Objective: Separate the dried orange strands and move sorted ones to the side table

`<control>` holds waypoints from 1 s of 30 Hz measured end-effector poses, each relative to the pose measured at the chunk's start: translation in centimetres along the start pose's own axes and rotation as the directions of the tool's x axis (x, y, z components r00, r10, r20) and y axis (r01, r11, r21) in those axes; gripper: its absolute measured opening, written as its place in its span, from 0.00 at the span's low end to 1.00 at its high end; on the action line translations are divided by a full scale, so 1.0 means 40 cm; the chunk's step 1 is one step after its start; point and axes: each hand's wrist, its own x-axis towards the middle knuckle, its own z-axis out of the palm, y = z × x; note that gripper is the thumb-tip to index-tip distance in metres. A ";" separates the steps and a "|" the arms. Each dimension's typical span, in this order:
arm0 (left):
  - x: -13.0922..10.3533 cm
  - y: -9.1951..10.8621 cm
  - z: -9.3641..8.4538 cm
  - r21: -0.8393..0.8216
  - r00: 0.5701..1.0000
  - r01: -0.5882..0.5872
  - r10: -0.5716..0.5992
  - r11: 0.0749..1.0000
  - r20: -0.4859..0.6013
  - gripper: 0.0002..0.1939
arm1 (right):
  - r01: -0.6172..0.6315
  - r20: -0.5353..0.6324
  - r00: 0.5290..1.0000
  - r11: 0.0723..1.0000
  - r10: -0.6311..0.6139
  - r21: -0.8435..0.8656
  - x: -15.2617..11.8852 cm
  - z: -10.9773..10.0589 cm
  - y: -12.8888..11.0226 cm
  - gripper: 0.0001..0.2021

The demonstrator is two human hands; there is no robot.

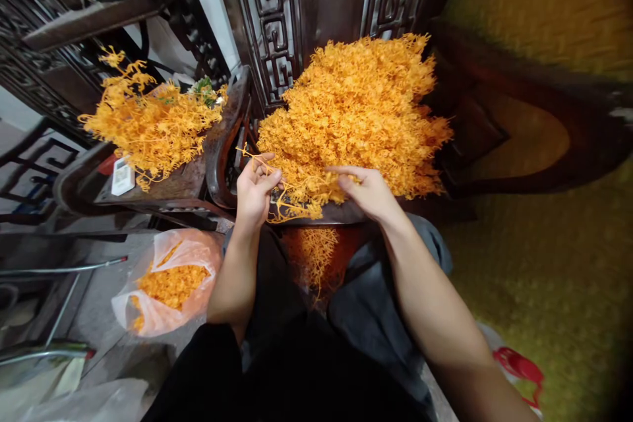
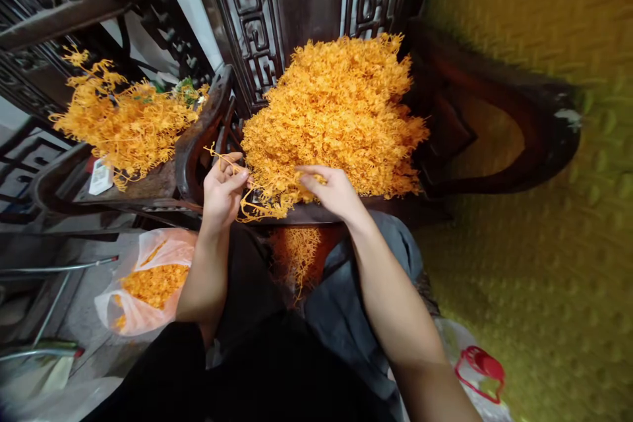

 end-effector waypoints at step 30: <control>-0.086 0.034 0.101 0.403 0.851 0.204 -0.365 0.892 0.378 0.21 | 0.016 -0.240 0.957 0.799 0.162 0.602 -0.025 0.015 -0.036 0.21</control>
